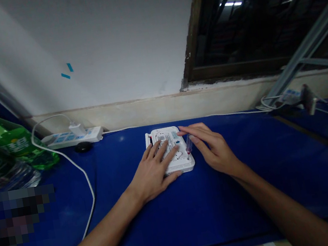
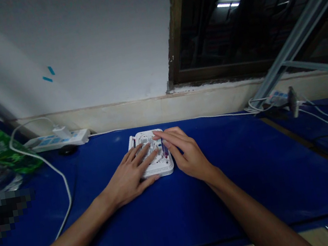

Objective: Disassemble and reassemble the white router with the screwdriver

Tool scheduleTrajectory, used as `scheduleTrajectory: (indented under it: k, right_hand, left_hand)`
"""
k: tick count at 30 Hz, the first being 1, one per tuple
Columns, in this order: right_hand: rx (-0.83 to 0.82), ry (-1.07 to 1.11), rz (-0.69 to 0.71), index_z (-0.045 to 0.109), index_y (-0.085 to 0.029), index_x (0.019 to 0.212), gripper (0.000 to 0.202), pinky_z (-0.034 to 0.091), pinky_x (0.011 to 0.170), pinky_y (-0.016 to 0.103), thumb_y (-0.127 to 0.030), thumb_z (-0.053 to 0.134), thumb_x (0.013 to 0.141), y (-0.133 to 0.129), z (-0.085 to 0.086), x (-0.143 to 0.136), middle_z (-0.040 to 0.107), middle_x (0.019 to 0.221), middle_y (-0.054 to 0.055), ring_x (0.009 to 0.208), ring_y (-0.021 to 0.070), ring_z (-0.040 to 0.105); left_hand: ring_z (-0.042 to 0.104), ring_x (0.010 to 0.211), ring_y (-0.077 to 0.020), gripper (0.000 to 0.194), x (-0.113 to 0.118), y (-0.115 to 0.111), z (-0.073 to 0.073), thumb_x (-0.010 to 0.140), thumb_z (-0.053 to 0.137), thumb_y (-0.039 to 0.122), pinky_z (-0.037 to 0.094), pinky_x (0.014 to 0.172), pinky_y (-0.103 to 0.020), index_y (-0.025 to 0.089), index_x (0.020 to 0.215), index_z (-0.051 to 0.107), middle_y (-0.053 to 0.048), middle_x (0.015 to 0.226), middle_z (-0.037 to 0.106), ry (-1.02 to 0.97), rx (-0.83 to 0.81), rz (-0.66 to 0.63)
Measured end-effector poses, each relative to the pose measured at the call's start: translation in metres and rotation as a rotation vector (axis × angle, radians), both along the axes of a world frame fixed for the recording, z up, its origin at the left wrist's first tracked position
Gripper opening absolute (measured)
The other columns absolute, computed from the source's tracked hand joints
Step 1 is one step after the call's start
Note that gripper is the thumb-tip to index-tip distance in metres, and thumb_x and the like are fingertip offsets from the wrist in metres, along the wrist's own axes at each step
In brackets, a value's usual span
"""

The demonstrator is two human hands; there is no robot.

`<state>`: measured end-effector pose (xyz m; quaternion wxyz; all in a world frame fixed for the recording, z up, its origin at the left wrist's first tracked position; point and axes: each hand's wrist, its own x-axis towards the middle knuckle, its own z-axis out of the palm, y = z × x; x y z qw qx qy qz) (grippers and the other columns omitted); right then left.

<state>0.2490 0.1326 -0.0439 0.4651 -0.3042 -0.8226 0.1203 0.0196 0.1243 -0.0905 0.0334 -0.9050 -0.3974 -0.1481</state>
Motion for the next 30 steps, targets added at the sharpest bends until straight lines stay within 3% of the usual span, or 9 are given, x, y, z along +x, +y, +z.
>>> scheduleTrajectory:
  k: [3, 6, 12, 15, 19, 21, 25, 27, 30]
  right_hand:
    - [0.041, 0.059, -0.028, 0.068, -0.030, 0.121, 0.030, 0.049, 0.086, 0.043, -0.018, 0.061, 0.094, 0.0043, -0.0043, 0.0004, 0.072, 0.102, 0.003, 0.095, 0.0213, 0.061]
    - [0.068, 0.078, -0.098, 0.074, -0.028, 0.106, 0.019, 0.049, 0.076, 0.040, -0.025, 0.071, 0.087, 0.0071, -0.0075, 0.0023, 0.065, 0.084, 0.003, 0.083, 0.0204, 0.057]
    - [-0.028, 0.074, -0.020, 0.059, -0.031, 0.135, 0.039, 0.046, 0.097, 0.046, -0.017, 0.047, 0.100, 0.0053, -0.0054, 0.0023, 0.069, 0.119, 0.004, 0.111, 0.0209, 0.058]
    - [-0.003, 0.129, -0.058, 0.066, -0.030, 0.124, 0.032, 0.048, 0.090, 0.043, -0.018, 0.057, 0.096, 0.0061, -0.0071, 0.0006, 0.073, 0.105, 0.003, 0.098, 0.0202, 0.060]
    - [0.039, 0.154, -0.162, 0.075, -0.027, 0.103, 0.016, 0.049, 0.076, 0.039, -0.027, 0.072, 0.087, 0.0062, -0.0094, -0.0008, 0.064, 0.082, 0.003, 0.082, 0.0200, 0.057]
    - [0.035, 0.122, -0.146, 0.074, -0.028, 0.110, 0.020, 0.049, 0.079, 0.040, -0.027, 0.067, 0.091, 0.0041, -0.0078, -0.0016, 0.065, 0.089, 0.004, 0.088, 0.0208, 0.058]
    - [0.009, 0.058, -0.015, 0.059, -0.030, 0.135, 0.040, 0.047, 0.096, 0.046, -0.016, 0.047, 0.100, -0.0004, -0.0028, -0.0046, 0.069, 0.122, 0.005, 0.110, 0.0219, 0.058]
    - [0.022, 0.072, -0.006, 0.061, -0.030, 0.133, 0.038, 0.048, 0.094, 0.045, -0.017, 0.052, 0.098, 0.0003, -0.0028, -0.0058, 0.071, 0.118, 0.005, 0.106, 0.0217, 0.059]
    - [0.051, 0.105, -0.084, 0.072, -0.028, 0.115, 0.025, 0.051, 0.081, 0.040, -0.025, 0.066, 0.091, 0.0050, -0.0053, -0.0047, 0.069, 0.092, 0.004, 0.090, 0.0209, 0.059]
  left_hand:
    - [0.021, 0.149, -0.0332, 0.072, 0.0018, -0.0012, -0.0038, 0.098, 0.047, 0.059, 0.022, 0.121, -0.054, 0.026, 0.157, 0.024, -0.010, 0.162, 0.024, -0.031, 0.017, 0.017]
    - [0.022, 0.149, -0.0333, 0.071, 0.0031, -0.0013, -0.0062, 0.097, 0.049, 0.058, 0.024, 0.121, -0.054, 0.027, 0.156, 0.026, -0.010, 0.161, 0.027, -0.060, 0.028, 0.020]
    - [0.026, 0.147, -0.0347, 0.069, 0.0034, -0.0004, -0.0062, 0.098, 0.048, 0.057, 0.027, 0.119, -0.056, 0.024, 0.155, 0.030, -0.012, 0.160, 0.029, -0.064, 0.051, 0.008]
    - [0.025, 0.147, -0.0343, 0.069, 0.0038, -0.0001, -0.0058, 0.098, 0.047, 0.058, 0.028, 0.119, -0.056, 0.024, 0.156, 0.029, -0.013, 0.160, 0.030, -0.053, 0.066, 0.009]
    - [0.026, 0.147, -0.0340, 0.069, 0.0042, -0.0005, -0.0062, 0.098, 0.047, 0.058, 0.030, 0.118, -0.056, 0.024, 0.156, 0.029, -0.013, 0.160, 0.031, -0.062, 0.069, -0.006]
    - [0.027, 0.147, -0.0340, 0.068, 0.0042, -0.0009, -0.0062, 0.099, 0.047, 0.057, 0.032, 0.117, -0.056, 0.024, 0.156, 0.029, -0.012, 0.159, 0.031, -0.069, 0.067, -0.007]
    - [0.026, 0.147, -0.0340, 0.068, 0.0045, -0.0015, -0.0051, 0.099, 0.047, 0.055, 0.033, 0.117, -0.056, 0.025, 0.156, 0.027, -0.011, 0.160, 0.031, -0.060, 0.068, -0.002]
    - [0.025, 0.148, -0.0339, 0.068, 0.0049, -0.0017, -0.0049, 0.099, 0.047, 0.054, 0.033, 0.117, -0.056, 0.025, 0.157, 0.025, -0.011, 0.160, 0.030, -0.052, 0.069, -0.005]
    - [0.024, 0.148, -0.0338, 0.069, 0.0051, -0.0016, -0.0057, 0.100, 0.047, 0.053, 0.034, 0.116, -0.056, 0.026, 0.158, 0.023, -0.011, 0.161, 0.027, -0.040, 0.069, -0.005]
